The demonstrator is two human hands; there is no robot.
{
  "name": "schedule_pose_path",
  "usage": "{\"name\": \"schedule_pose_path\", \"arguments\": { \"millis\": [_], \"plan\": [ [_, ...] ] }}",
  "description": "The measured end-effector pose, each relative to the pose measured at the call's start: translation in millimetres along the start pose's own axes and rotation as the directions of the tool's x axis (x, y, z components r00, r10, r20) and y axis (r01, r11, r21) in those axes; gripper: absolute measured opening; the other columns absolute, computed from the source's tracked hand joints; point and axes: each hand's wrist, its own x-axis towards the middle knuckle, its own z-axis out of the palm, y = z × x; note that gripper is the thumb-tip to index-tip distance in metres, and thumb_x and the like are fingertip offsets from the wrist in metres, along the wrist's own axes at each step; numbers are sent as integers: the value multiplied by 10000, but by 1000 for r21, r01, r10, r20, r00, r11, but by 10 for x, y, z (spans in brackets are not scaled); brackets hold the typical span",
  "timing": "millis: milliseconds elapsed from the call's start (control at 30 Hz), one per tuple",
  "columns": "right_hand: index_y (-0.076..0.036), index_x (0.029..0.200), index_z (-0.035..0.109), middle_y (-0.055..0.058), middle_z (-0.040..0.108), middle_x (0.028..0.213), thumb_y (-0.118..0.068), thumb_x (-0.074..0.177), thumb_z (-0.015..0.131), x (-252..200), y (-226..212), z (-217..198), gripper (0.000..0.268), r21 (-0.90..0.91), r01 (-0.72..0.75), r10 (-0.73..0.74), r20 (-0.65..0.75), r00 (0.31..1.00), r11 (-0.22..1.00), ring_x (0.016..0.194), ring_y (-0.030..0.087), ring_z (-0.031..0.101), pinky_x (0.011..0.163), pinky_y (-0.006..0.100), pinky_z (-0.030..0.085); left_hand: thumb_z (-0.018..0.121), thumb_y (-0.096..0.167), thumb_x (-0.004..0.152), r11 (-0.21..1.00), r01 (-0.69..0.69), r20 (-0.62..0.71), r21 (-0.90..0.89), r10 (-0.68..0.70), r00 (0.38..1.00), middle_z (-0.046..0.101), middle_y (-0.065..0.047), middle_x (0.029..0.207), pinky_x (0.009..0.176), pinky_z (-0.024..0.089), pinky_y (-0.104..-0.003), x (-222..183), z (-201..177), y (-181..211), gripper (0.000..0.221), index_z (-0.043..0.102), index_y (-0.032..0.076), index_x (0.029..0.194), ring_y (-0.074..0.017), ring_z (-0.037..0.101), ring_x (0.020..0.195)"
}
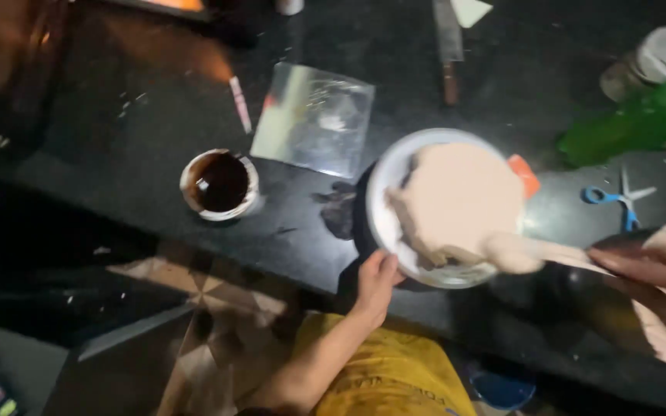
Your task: The person takes a bowl of dark ganache from the microwave, stirs it, and pours it over a cake on a turntable, tilting the cake to spread the ganache. They then scoop light frosting from a large bowl with a spatula and spread it over the top and sides of the cake, rotating the turntable as they work.
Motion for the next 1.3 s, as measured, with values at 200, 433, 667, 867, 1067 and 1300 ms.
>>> {"name": "schedule_pose_path", "arguments": {
  "millis": [200, 433, 667, 867, 1067, 1300],
  "plan": [
    [-352, 1325, 647, -61, 563, 1296, -388, 903, 549, 85, -3149, -483, 435, -857, 352, -359, 216, 908, 376, 1103, 154, 538, 859, 326, 450, 621, 138, 1045, 998, 42, 20, 44, -42, 999, 688, -55, 969, 681, 565, -283, 111, 121, 30, 155, 614, 0, 1115, -110, 655, 785],
    [-186, 1251, 654, 45, 549, 1278, -285, 959, 592, 450, -3356, -372, 314, -861, 499, -382, 430, 818, 99, 1068, 221, 517, 846, 358, 441, 623, 171, 1023, 992, -6, 138, 123, -11, 990, 735, -93, 947, 646, 584, -266, 223, 58, 378, 237, 629, -6, 1180, -141, 715, 738],
    [-72, 1202, 665, 49, 607, 1142, -183, 983, 609, 360, -3898, -647, 251, -823, 566, -279, 533, 799, 47, 1011, 209, 569, 776, 335, 483, 629, 187, 1020, 996, -4, 141, 93, -9, 990, 718, -84, 971, 685, 621, -297, 168, 148, 126, 259, 590, -2, 1192, -149, 727, 776],
    [-95, 1136, 682, 79, 568, 1274, -270, 923, 649, 441, -3614, -407, 277, -764, 645, -353, 602, 716, 6, 1161, 276, 538, 858, 398, 468, 568, 236, 1051, 972, -16, 173, 233, -25, 985, 718, -67, 976, 659, 608, -301, 291, 41, 659, 260, 611, 12, 1176, -153, 702, 763],
    [-134, 1190, 664, 82, 562, 1263, -231, 968, 638, 308, -4022, -736, 243, -763, 645, -115, 637, 762, 46, 1188, 278, 527, 951, 413, 444, 602, 196, 1032, 980, 20, 169, 196, -54, 984, 718, -108, 913, 601, 561, -304, 364, 8, 388, 245, 622, 16, 1197, -170, 656, 686],
    [-165, 1324, 572, 143, 450, 1425, -259, 991, 643, 130, -3747, -671, 353, -741, 671, -16, 671, 741, 9, 1262, 313, 479, 989, 437, 429, 604, 192, 1028, 967, 164, 127, 197, -191, 973, 726, -113, 870, 608, 605, -287, 284, 39, 387, 229, 599, -18, 1119, -145, 732, 701]
  ]
}}
